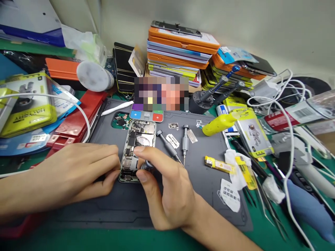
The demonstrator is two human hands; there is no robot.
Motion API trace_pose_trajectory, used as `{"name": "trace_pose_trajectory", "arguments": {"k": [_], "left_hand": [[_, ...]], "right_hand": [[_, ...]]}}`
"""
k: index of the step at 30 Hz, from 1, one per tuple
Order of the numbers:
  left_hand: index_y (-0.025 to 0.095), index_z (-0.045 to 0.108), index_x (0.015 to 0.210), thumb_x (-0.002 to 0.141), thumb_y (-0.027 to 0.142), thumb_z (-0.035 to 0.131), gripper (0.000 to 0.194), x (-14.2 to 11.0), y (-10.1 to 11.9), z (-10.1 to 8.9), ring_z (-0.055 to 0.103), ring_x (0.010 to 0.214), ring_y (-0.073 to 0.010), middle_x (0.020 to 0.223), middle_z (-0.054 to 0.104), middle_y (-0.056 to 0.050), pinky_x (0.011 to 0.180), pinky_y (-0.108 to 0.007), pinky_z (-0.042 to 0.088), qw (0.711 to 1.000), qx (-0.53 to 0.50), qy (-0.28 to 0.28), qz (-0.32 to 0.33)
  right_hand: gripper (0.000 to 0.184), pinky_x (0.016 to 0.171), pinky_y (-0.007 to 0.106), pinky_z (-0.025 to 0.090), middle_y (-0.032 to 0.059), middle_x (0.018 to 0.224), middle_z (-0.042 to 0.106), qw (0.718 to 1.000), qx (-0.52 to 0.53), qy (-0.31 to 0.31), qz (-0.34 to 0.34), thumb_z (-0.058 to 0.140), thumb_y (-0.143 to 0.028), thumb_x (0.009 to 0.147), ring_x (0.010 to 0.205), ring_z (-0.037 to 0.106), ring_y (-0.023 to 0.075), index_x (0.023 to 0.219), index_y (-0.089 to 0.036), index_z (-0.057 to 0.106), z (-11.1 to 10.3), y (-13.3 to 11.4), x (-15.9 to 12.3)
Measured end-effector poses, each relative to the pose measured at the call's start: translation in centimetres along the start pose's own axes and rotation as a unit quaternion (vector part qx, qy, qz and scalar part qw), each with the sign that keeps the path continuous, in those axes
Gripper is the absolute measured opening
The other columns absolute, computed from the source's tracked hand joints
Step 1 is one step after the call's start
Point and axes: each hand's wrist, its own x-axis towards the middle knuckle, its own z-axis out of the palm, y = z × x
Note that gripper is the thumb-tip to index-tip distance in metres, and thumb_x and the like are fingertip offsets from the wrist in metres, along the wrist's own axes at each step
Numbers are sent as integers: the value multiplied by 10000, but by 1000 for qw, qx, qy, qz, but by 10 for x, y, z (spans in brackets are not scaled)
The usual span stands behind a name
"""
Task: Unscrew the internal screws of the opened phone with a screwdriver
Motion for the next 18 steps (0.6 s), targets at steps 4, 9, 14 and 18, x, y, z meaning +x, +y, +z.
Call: {"name": "trace_pose_trajectory", "arguments": {"k": [4, 9, 14, 18], "left_hand": [[177, 588, 941, 1019, 69, 547, 139, -1, -1, 2, 460, 673, -171, 806, 519, 15, 598, -365, 368, 1000, -2, -1, 1], [180, 601, 981, 1025, 73, 548, 127, -2, -2, 3, 492, 681, -178, 834, 560, 13, 598, -369, 391, 1000, -7, 0, 3], [177, 634, 970, 1021, 90, 568, 121, -2, -1, 3, 537, 673, -184, 840, 599, 4, 595, -373, 428, 1000, -19, -13, 1], [187, 621, 953, 1022, 94, 580, 123, -1, 0, 0, 563, 673, -181, 843, 620, 9, 581, -354, 442, 999, -37, -15, 4]], "right_hand": [[357, 1000, 195, 633, 163, 1334, 573, 1000, -11, -9, -9, 497, -68, 1086, 1342, 645, 152, 1432, -21, 418, 2, 3, -5], [340, 979, 183, 632, 144, 1313, 585, 1000, -7, -17, -8, 483, -87, 1093, 1296, 658, 116, 1424, -28, 427, 1, 3, -4], [332, 974, 190, 598, 134, 1275, 584, 999, 5, -29, -26, 445, -35, 1067, 1222, 650, 86, 1396, -13, 411, -2, 1, 3], [212, 897, 165, 504, 82, 1120, 605, 994, -37, -19, -101, 526, -145, 1100, 1098, 614, 58, 1272, -25, 495, 0, 1, 8]]}}
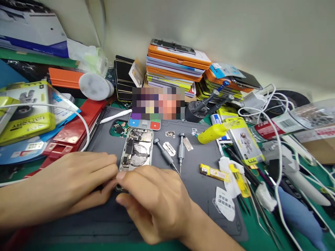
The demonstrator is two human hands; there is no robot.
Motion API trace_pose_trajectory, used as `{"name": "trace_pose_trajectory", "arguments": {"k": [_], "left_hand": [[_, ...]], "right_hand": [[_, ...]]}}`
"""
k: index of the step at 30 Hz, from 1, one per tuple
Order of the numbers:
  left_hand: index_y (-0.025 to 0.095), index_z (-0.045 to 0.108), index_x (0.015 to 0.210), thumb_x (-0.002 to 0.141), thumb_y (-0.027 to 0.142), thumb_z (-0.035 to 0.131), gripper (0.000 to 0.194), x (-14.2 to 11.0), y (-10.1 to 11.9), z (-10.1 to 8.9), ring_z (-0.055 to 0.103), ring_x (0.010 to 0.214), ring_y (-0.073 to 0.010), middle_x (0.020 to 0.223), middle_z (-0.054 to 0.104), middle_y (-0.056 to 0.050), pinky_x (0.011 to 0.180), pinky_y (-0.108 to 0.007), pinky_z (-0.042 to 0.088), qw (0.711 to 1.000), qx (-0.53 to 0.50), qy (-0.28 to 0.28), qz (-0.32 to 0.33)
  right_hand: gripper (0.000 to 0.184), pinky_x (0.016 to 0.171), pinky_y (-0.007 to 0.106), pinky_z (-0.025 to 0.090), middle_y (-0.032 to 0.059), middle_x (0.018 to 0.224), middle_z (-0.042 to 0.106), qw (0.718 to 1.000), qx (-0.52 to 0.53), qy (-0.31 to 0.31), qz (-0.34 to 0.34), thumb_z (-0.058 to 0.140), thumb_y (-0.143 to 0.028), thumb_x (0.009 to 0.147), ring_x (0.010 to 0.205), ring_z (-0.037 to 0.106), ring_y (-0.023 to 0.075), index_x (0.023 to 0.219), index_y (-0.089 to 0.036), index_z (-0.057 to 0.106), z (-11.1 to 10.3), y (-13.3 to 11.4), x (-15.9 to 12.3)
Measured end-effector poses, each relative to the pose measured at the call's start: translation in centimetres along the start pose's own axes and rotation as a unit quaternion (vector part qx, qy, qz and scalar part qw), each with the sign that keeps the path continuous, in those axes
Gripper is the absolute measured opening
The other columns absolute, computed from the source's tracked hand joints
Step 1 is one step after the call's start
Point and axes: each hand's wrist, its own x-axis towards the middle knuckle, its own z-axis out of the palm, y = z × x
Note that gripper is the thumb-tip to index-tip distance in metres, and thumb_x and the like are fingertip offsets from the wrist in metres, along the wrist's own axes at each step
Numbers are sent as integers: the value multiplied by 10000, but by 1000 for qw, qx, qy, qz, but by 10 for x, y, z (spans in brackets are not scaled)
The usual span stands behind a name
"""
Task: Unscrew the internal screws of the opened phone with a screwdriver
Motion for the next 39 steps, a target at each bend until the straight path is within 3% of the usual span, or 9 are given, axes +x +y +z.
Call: {"name": "trace_pose_trajectory", "arguments": {"k": [3, 8, 12, 16, 22, 28, 39], "left_hand": [[188, 625, 974, 1043, 110, 577, 115, 1, 0, -1, 586, 698, -188, 867, 643, 8, 604, -354, 467, 1000, -7, -7, -1], [188, 611, 956, 1040, 98, 574, 129, 1, -1, 0, 570, 684, -188, 853, 629, 11, 595, -354, 460, 1000, -10, -9, 4], [175, 636, 967, 1046, 114, 577, 117, 0, -2, 1, 582, 702, -196, 863, 635, -4, 610, -362, 475, 1000, -7, -15, 0], [172, 638, 936, 1028, 93, 576, 136, 0, -2, 1, 575, 692, -193, 842, 624, -6, 601, -356, 471, 1000, -8, -14, 0], [165, 654, 936, 1028, 92, 581, 138, 1, -1, -1, 585, 688, -192, 844, 629, -9, 596, -356, 476, 1000, -7, -18, -2], [155, 646, 968, 1069, 116, 541, 151, 0, -1, 0, 654, 733, -202, 887, 670, -24, 632, -349, 532, 1000, -5, -26, -4], [158, 632, 993, 1103, 140, 515, 161, 1, -2, 0, 655, 741, -193, 903, 673, -24, 633, -331, 534, 1000, -2, -28, -3]], "right_hand": [[181, 869, 148, 442, 58, 1058, 605, 999, -39, -11, -3, 562, -172, 1086, 1005, 579, 42, 1214, -53, 517, 2, 1, -1], [295, 884, 155, 506, 70, 1082, 602, 1000, -1, -4, -4, 406, -115, 968, 1029, 604, 54, 1250, -50, 468, 5, 3, 0], [245, 860, 154, 511, 76, 1079, 604, 1000, -12, -1, -26, 477, -161, 1001, 1000, 602, 64, 1218, -47, 470, 5, 4, 2], [286, 870, 186, 541, 79, 1121, 609, 1000, -5, -19, -19, 358, -122, 984, 1041, 632, 86, 1231, -43, 477, 0, 1, 4], [311, 887, 202, 549, 82, 1170, 613, 999, -17, -10, -34, 343, -127, 1002, 1088, 645, 98, 1263, -30, 482, 0, 3, 7], [332, 864, 185, 523, 84, 1133, 613, 998, -43, 7, -47, 462, -346, 1169, 1054, 633, 89, 1247, -27, 512, 3, 7, 6], [270, 835, 169, 507, 83, 1160, 612, 998, -42, 5, -48, 491, -282, 1136, 1016, 619, 84, 1250, -38, 493, 5, 9, 2]]}}
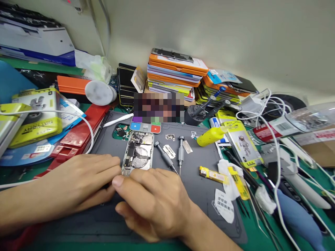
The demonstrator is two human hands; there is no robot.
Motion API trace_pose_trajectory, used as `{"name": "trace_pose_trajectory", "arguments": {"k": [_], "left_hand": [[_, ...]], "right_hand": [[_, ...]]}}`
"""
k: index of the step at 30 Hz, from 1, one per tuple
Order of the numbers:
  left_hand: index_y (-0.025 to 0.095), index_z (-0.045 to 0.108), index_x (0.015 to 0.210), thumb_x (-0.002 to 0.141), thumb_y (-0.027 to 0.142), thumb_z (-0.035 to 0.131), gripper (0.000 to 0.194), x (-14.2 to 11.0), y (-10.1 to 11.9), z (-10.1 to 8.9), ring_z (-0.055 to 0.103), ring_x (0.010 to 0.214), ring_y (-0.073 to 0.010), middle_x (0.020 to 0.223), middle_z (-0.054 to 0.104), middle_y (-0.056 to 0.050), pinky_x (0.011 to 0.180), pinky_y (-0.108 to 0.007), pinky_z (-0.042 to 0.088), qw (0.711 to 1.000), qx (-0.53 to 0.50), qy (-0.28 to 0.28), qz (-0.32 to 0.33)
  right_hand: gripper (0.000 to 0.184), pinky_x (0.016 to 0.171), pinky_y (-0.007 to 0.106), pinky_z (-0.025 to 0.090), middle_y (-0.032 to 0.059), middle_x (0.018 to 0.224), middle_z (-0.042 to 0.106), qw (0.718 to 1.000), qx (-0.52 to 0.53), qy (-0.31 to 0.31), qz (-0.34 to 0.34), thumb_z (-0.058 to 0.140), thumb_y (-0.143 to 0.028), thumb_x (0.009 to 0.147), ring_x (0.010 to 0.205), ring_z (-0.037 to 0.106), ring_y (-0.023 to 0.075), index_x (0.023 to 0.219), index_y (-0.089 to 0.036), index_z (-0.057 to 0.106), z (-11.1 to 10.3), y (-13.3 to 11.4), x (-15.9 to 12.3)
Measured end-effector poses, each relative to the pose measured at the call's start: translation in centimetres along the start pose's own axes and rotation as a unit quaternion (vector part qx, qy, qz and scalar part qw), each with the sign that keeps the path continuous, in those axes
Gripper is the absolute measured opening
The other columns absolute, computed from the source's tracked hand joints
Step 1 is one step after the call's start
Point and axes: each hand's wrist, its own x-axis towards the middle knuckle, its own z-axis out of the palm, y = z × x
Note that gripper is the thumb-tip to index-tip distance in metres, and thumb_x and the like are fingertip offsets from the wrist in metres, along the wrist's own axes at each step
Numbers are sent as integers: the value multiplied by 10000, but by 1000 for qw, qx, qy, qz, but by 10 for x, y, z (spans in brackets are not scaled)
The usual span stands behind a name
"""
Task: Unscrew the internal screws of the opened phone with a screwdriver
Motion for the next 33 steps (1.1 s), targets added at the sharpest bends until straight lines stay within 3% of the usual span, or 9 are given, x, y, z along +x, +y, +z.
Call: {"name": "trace_pose_trajectory", "arguments": {"k": [5, 9, 14, 17, 22, 25, 28, 33], "left_hand": [[152, 651, 996, 1128, 164, 489, 209, -1, 1, 2, 647, 750, -200, 908, 669, -34, 641, -346, 523, 1000, 2, 0, 4], [155, 658, 991, 1123, 153, 487, 216, -2, 1, 1, 619, 718, -195, 892, 656, -26, 605, -352, 491, 1000, -3, 10, 4], [156, 664, 1000, 1122, 149, 490, 213, 0, 1, 0, 616, 722, -195, 900, 661, -23, 605, -357, 480, 1000, -4, 14, 2], [164, 652, 962, 1132, 153, 465, 254, 1, 1, 0, 573, 672, -189, 846, 627, -12, 571, -362, 442, 999, 15, 30, 4], [175, 640, 983, 1175, 200, 421, 293, 1, 0, 1, 582, 662, -185, 826, 607, -5, 562, -356, 438, 999, 29, 34, -2], [175, 644, 1081, 1196, 231, 427, 252, 1, -1, -1, 621, 700, -173, 884, 651, -2, 604, -335, 470, 999, 11, 34, -1], [187, 665, 1161, 1194, 218, 458, 212, 1, -3, -5, 659, 756, -149, 968, 699, 12, 655, -303, 486, 999, -27, 28, 0], [219, 724, 1202, 1153, 180, 575, 161, 0, -8, -10, 727, 900, -93, 1079, 745, 43, 774, -204, 499, 988, -146, 8, -38]], "right_hand": [[242, 866, 174, 531, 72, 1175, 616, 1000, -3, -12, 13, 499, -178, 1062, 1033, 628, 79, 1263, -45, 495, -2, -2, 1], [360, 864, 183, 543, 74, 1171, 618, 1000, 16, -7, 13, 378, -120, 962, 1054, 642, 86, 1294, -42, 494, -3, -4, 4], [335, 871, 194, 561, 79, 1190, 617, 1000, 10, -5, 7, 431, -150, 996, 1066, 650, 96, 1304, -33, 497, -5, -2, 6], [412, 937, 202, 577, 79, 1243, 614, 999, 16, -22, 24, 358, -109, 956, 1145, 657, 96, 1341, -40, 487, -9, -2, 8], [292, 983, 187, 561, 67, 1206, 626, 999, 18, -4, 37, 483, -187, 1085, 1192, 646, 69, 1337, -44, 521, -9, -5, 5], [351, 1020, 153, 563, 98, 1223, 612, 994, 51, 7, 93, 520, -75, 1072, 1272, 639, 60, 1415, -41, 455, -8, -8, -2], [479, 985, 160, 581, 122, 1208, 587, 984, 114, 37, 132, 480, 19, 1039, 1164, 657, 45, 1504, -32, 379, -8, -10, -5], [569, 993, 200, 583, 100, 1149, 589, 979, 149, 57, 130, 460, 80, 1003, 1096, 652, 37, 1547, -55, 362, -8, -9, 2]]}}
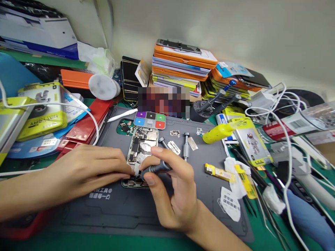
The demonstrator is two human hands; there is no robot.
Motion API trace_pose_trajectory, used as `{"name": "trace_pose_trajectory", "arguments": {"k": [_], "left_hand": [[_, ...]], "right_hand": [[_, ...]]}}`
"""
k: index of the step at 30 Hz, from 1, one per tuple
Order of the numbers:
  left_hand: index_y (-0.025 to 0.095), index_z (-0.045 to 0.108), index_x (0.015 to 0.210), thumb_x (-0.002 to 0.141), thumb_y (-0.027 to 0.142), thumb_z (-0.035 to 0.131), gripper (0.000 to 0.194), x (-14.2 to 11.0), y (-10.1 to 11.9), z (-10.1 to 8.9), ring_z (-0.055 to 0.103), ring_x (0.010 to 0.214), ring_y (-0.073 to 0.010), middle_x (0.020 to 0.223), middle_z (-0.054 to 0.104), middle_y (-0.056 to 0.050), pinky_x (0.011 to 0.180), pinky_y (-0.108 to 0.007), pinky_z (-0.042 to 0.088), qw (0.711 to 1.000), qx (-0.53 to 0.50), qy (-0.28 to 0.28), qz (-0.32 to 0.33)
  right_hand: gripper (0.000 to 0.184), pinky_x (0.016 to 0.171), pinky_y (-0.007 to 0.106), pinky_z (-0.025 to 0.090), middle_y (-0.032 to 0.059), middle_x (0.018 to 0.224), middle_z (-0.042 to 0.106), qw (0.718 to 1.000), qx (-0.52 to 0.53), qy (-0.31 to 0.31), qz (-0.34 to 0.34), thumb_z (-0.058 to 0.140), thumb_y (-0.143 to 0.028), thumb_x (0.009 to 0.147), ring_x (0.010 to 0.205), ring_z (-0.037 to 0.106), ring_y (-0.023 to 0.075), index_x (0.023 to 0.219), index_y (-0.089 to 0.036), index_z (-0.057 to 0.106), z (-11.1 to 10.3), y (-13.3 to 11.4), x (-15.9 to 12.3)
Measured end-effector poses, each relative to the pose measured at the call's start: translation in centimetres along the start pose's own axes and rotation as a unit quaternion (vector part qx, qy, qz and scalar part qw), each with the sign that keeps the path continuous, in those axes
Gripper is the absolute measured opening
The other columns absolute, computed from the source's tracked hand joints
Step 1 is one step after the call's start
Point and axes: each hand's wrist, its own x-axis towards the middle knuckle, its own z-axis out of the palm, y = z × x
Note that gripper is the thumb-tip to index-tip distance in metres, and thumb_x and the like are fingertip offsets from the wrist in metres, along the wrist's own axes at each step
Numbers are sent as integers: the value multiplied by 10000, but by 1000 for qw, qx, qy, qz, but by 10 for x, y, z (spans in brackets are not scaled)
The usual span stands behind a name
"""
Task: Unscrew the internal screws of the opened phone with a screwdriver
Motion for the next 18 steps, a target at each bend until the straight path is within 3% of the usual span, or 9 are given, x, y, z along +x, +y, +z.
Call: {"name": "trace_pose_trajectory", "arguments": {"k": [6, 13, 16, 18], "left_hand": [[238, 746, 1204, 1117, 154, 649, 155, -3, -4, 1, 737, 953, -60, 1135, 765, 58, 839, -127, 477, 999, -51, 4, -14], [264, 710, 1223, 1139, 185, 622, 145, -2, -5, 4, 726, 971, -51, 1161, 747, 74, 841, -131, 467, 998, -56, -8, -25], [253, 707, 1203, 1137, 189, 611, 133, -2, -3, 5, 715, 929, -62, 1126, 742, 70, 785, -168, 465, 999, -34, -3, -28], [249, 719, 1192, 1135, 189, 603, 143, -3, -2, 5, 713, 931, -76, 1107, 740, 67, 772, -196, 466, 999, -18, -1, -39]], "right_hand": [[504, 1096, 189, 637, 131, 1239, 601, 999, -12, -29, -9, 525, 71, 996, 1237, 657, 67, 1467, -34, 379, 0, -2, -3], [362, 1108, 173, 640, 127, 1214, 620, 998, -49, -21, -31, 574, -12, 1045, 1231, 676, 71, 1356, -30, 390, -1, -1, -1], [361, 1100, 147, 621, 101, 1175, 616, 998, -46, 9, -40, 529, 20, 1041, 1190, 678, 41, 1372, -31, 397, -1, -1, 3], [456, 1081, 166, 613, 107, 1218, 589, 997, -49, 42, -30, 493, 48, 1028, 1159, 679, 36, 1465, -44, 400, 2, 0, 4]]}}
